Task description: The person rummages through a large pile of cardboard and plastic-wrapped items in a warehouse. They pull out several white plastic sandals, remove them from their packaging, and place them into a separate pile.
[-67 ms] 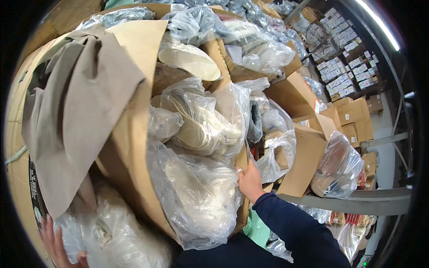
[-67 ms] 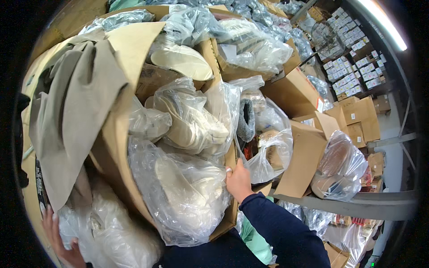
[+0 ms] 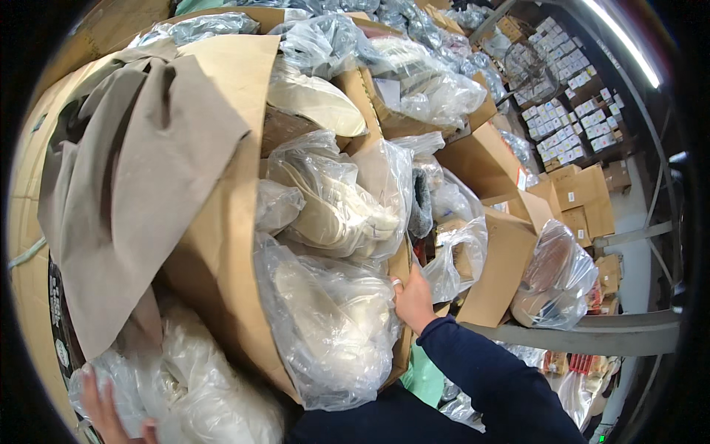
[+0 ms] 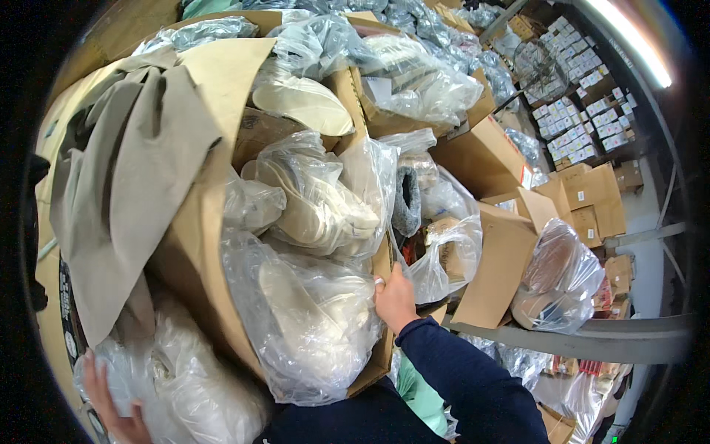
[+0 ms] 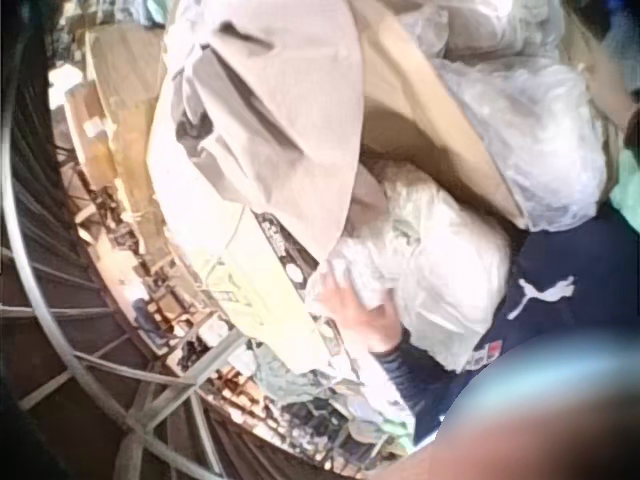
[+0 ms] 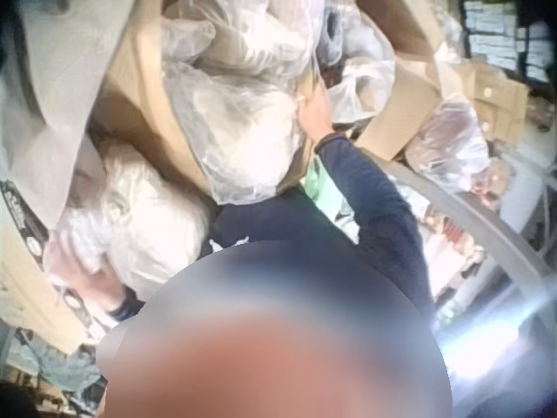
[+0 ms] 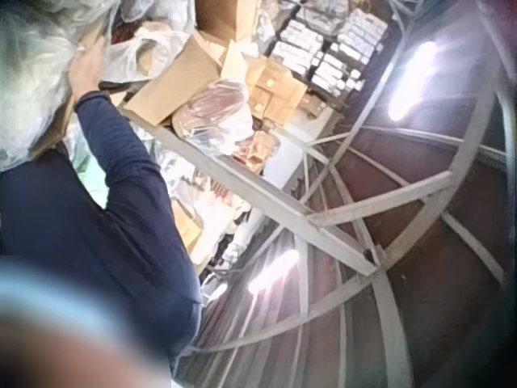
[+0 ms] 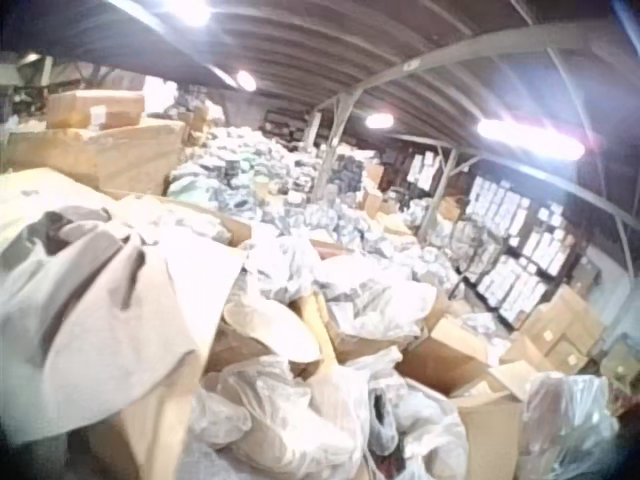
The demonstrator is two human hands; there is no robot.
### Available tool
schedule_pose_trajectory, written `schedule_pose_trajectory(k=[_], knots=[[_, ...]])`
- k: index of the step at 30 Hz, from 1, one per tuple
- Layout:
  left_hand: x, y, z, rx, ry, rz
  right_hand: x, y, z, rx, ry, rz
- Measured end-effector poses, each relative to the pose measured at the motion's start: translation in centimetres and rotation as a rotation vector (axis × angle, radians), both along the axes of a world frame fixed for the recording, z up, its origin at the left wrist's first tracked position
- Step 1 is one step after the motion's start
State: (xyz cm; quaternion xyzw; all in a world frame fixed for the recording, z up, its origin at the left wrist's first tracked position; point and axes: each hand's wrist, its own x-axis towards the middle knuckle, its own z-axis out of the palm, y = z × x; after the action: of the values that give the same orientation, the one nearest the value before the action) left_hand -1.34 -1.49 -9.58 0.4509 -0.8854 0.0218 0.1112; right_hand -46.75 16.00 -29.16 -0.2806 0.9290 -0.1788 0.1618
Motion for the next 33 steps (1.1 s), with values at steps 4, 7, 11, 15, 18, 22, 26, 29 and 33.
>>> schedule_pose_trajectory(k=[4, 7, 11, 15, 18, 22, 26, 29, 33], knots=[[1.3, 4.6, -11.1, 0.308, 0.29, 0.192, -0.6, 0.1, -0.6, -0.011, 0.09, 0.067], [-0.5, 6.0, -16.3, 0.306, 0.546, 0.308, -1.1, 0.3, -1.2, 0.05, 0.156, 0.063], [-3.2, 5.6, -17.5, 0.195, 0.569, 0.359, -2.1, 1.2, -2.5, -0.023, 0.17, 0.124], [-3.9, 5.1, -16.8, 0.146, 0.732, 0.299, -2.6, 1.5, -3.2, -0.136, 0.092, 0.098], [-3.8, 5.1, -17.3, 0.124, 0.733, 0.283, -2.5, 1.2, -3.0, -0.04, 0.191, 0.102], [-3.5, 4.8, -18.1, 0.092, 0.747, 0.256, -1.8, 0.7, -2.1, 0.027, 0.166, 0.076], [-3.2, 4.3, -18.7, 0.105, 0.74, 0.239, -1.4, 0.6, -2.1, 0.037, 0.201, 0.056], [-2.8, 4.2, -19.1, 0.111, 0.684, 0.231, -1.4, 0.6, -2.3, 0.002, 0.15, 0.045], [-2.5, 4.1, -19.6, 0.158, 0.663, 0.235, -1.2, 0.3, -1.9, 0.048, 0.131, 0.002]])
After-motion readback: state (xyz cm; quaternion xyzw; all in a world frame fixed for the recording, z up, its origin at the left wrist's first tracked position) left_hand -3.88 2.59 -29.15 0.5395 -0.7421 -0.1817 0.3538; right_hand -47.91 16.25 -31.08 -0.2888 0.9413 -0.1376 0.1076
